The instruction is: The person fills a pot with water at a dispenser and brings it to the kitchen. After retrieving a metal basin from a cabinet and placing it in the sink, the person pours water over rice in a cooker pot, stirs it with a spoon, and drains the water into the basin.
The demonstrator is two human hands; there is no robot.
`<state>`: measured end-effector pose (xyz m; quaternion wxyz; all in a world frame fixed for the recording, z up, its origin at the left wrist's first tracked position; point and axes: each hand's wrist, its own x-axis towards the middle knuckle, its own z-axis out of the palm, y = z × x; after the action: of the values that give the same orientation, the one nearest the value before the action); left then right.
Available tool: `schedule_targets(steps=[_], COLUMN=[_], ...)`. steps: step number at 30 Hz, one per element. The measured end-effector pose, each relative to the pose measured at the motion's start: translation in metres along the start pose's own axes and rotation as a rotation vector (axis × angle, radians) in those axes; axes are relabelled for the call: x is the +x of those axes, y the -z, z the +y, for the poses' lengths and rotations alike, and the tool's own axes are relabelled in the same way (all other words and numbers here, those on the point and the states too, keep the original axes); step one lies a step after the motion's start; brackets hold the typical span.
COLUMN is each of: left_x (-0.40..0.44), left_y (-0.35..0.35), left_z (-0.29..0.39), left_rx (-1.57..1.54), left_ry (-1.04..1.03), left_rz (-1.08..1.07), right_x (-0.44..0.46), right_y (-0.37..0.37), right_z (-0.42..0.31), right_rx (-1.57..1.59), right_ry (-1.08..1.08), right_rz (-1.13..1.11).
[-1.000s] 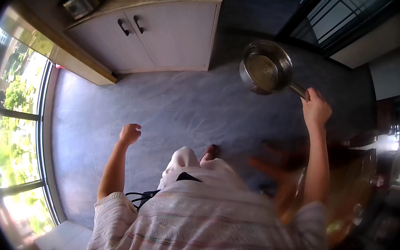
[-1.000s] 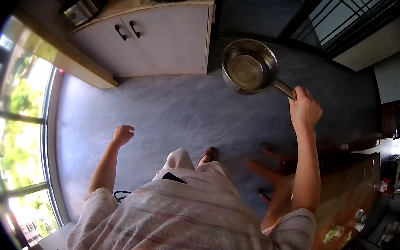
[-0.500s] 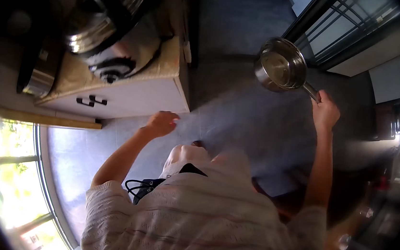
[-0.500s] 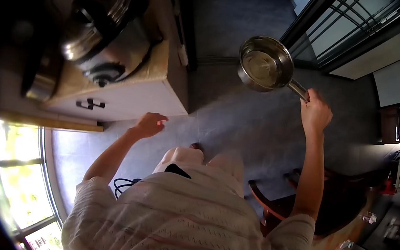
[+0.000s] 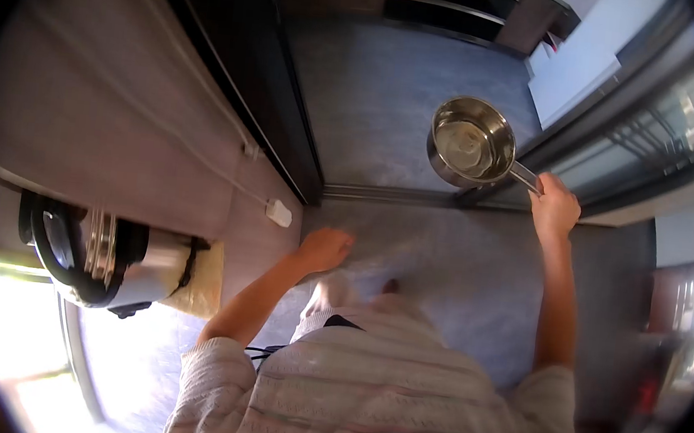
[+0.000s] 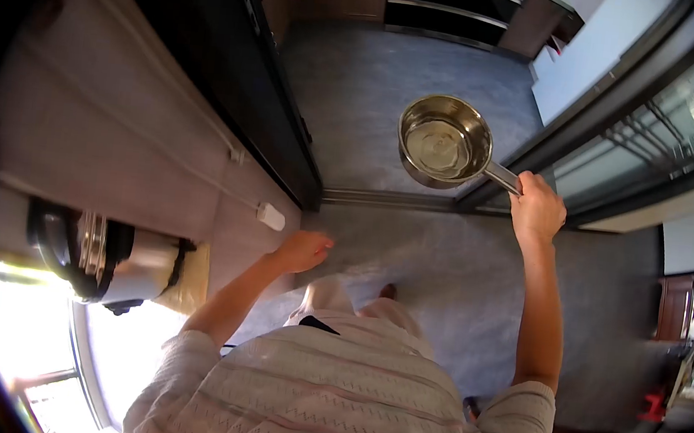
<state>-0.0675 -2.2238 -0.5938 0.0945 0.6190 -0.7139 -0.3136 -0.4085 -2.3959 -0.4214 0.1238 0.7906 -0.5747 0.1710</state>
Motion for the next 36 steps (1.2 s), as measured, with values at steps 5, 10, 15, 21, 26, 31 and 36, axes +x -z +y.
schedule_targets(steps=[5,10,15,21,26,31,36], left_x=[0.05,0.15,0.241,0.321,0.385,0.429,0.441], left_y=[0.034,0.082,0.144,0.196,0.234,0.278,0.311], left_z=[-0.032,-0.061,-0.058,-0.078,-0.123,-0.153,-0.179], left_rx=[-0.074,-0.112,-0.081,-0.087,-0.128,-0.239,-0.3], left_ry=[0.172,0.082,0.043,0.137,0.294,0.569,0.737], left_rz=[0.101,0.209,0.229,0.168,0.395,0.494,0.627], right_x=[0.116,0.232,0.346,0.484,0.61,0.721,0.788], right_y=[-0.059,-0.117,-0.168,-0.227,-0.297,-0.346,-0.378], right_z=[0.011,0.001,-0.025,-0.08,-0.138,-0.224,-0.324], right_rx=[0.01,0.108,0.148,0.204,0.265,0.369,0.446], right_ry=[0.094,0.148,0.188,0.318,0.527,0.729,0.877], right_rz=[0.057,0.142,0.109,0.05,0.089,0.075,0.021])
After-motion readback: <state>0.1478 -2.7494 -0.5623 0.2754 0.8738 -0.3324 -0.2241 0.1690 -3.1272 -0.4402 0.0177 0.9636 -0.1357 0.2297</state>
